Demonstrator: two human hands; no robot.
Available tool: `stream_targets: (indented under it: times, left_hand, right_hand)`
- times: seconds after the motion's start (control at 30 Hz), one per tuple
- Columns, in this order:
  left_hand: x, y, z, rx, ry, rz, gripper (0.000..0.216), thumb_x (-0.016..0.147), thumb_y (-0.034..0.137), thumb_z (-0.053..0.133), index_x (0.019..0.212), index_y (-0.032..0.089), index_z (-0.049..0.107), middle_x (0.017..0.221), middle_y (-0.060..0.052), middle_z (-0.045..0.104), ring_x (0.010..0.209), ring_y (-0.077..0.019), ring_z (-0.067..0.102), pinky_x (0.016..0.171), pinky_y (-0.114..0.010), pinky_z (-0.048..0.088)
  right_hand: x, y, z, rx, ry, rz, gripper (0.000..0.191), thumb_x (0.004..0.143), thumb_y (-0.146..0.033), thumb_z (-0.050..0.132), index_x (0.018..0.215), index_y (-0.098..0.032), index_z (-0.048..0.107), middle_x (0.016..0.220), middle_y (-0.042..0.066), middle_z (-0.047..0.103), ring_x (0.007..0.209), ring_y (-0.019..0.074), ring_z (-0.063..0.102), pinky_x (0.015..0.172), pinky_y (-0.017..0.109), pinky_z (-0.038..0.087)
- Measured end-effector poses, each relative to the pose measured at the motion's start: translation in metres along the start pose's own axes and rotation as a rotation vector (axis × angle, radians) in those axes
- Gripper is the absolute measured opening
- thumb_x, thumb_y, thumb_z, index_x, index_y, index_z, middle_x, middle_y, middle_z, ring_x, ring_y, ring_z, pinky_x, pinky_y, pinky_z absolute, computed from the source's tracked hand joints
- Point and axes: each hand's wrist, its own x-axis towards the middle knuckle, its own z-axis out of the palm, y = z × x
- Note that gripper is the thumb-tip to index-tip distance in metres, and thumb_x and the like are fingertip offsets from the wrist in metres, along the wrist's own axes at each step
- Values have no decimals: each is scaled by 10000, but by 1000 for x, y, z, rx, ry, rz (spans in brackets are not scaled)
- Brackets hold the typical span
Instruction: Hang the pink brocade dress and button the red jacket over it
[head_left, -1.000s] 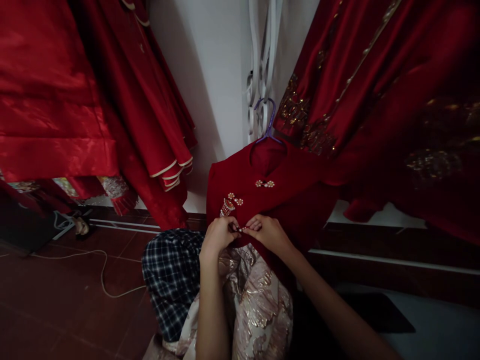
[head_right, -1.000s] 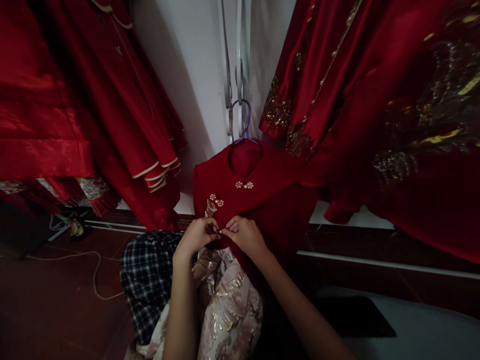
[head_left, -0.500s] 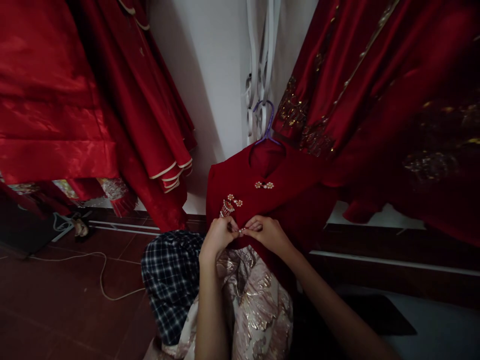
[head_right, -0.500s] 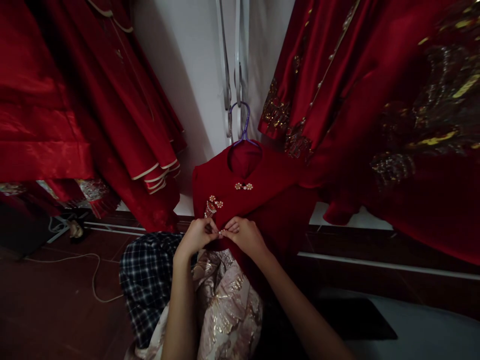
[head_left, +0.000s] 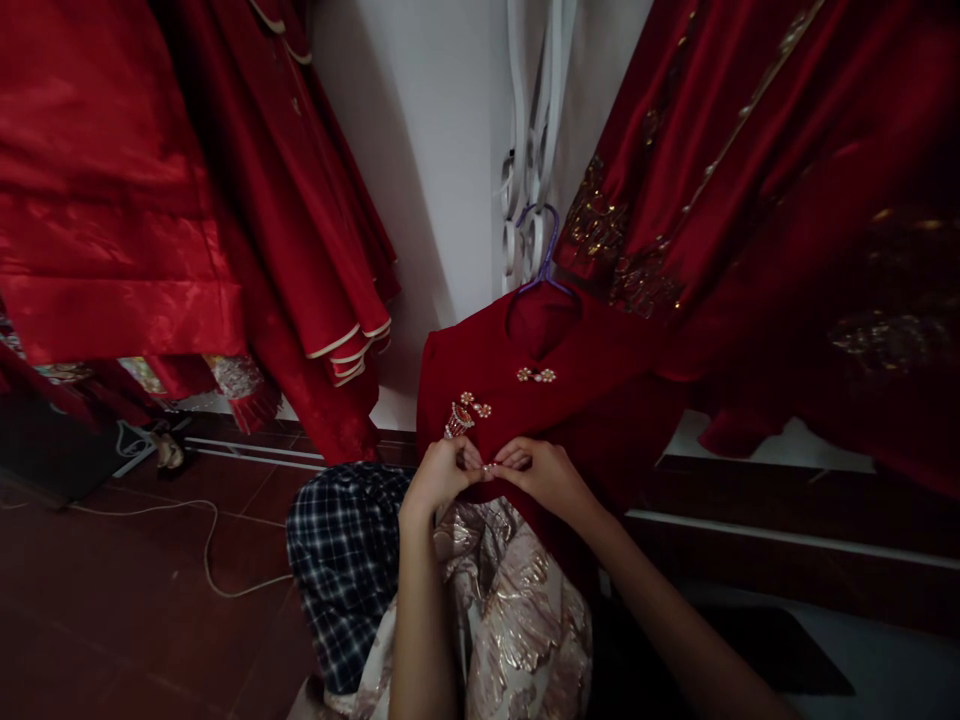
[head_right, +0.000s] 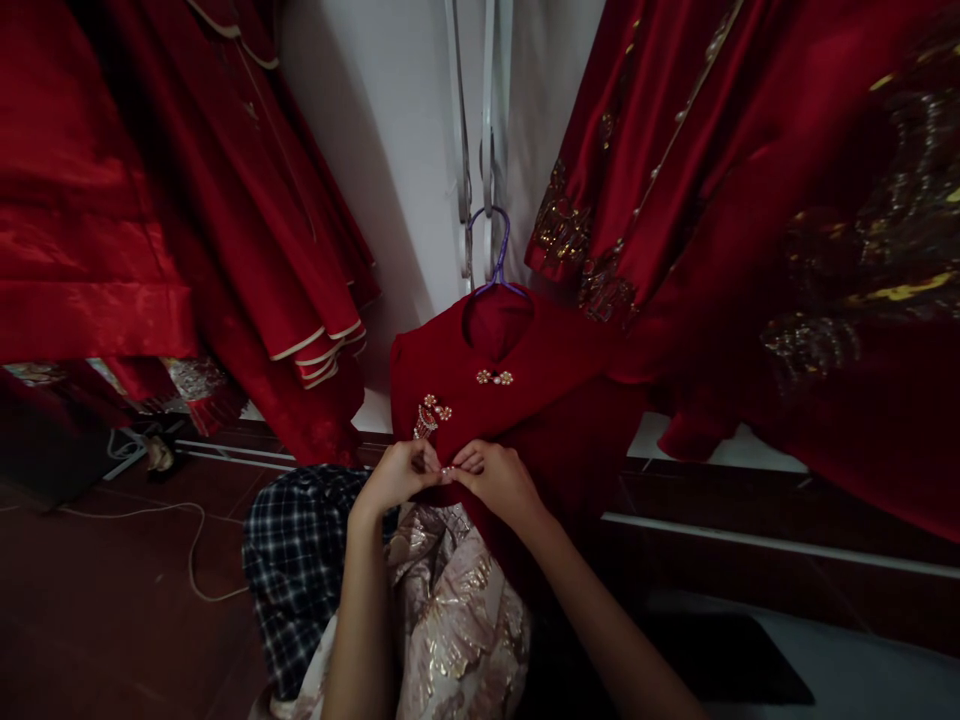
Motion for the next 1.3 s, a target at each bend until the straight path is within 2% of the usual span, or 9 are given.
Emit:
stream_targets:
  times: [0.1,0.23,0.53,0.93,1.0,1.07,1.2,1.3]
  left_hand:
    - [1,-4,2,-103,-36,-53,165,656,237,646,764,111,644,728,-48,673,660,-116,608,618,-202,460]
    - [1,-2,2,-40,-13,-69,155,666,205,620,776,117,683,720,-41,686,650,-112,607,614,-199,456]
    - [-1,5,-2,111,56,19,172,709,216,590,812,152,712,738,-34,700,654,-115,611,613,-199,439]
    - [-1,10,-1,113,90,42,98,681,165,579,712,135,667,687,-18,663,629,-101,584,592,-190,433]
    - [-1,9,-1,56,90,41,83,674,153,579,708,129,651,683,-16,649,631,-96,580,604,-190,441]
    - [-1,7,0,-79,63,28,131,665,160,603,784,119,640,715,-26,645,657,-99,589,640,-204,463]
    - [3,8,3,-439,62,-2,507,631,182,674,1115,114,540,912,-78,643,795,-117,611,756,-256,492]
    - [14,10,9,-686,145,-48,472,692,225,634,1145,129,542,1030,-106,632,910,-136,605,833,-278,476]
  right_hand:
    - [0,-1,-2,-32,-5,-6,122,681,-279,663,773,-199,661,736,20,700,696,150,658,701,266,528]
    - [-1,-3,-4,-51,-6,-11,124,681,-280,667,776,-200,664,734,17,699,691,145,656,691,250,521]
    - [-1,-1,-1,-41,12,-12,141,681,-295,666,787,-203,660,742,18,696,698,149,653,690,260,522]
    - [-1,-4,0,43,36,-2,157,666,-312,673,771,-197,656,731,17,695,706,148,656,696,263,525]
    - [-1,-4,-1,61,27,4,174,660,-319,679,776,-191,658,734,22,694,709,147,653,697,262,522]
    - [0,-5,-5,79,-8,16,197,660,-335,681,785,-184,659,749,32,694,717,149,649,693,264,519]
    - [-2,-11,-19,155,-140,16,250,687,-359,656,827,-151,641,776,46,682,726,142,630,671,261,507]
    - [-6,-21,-34,223,-282,3,280,705,-366,640,862,-135,619,798,49,669,736,133,615,703,268,499]
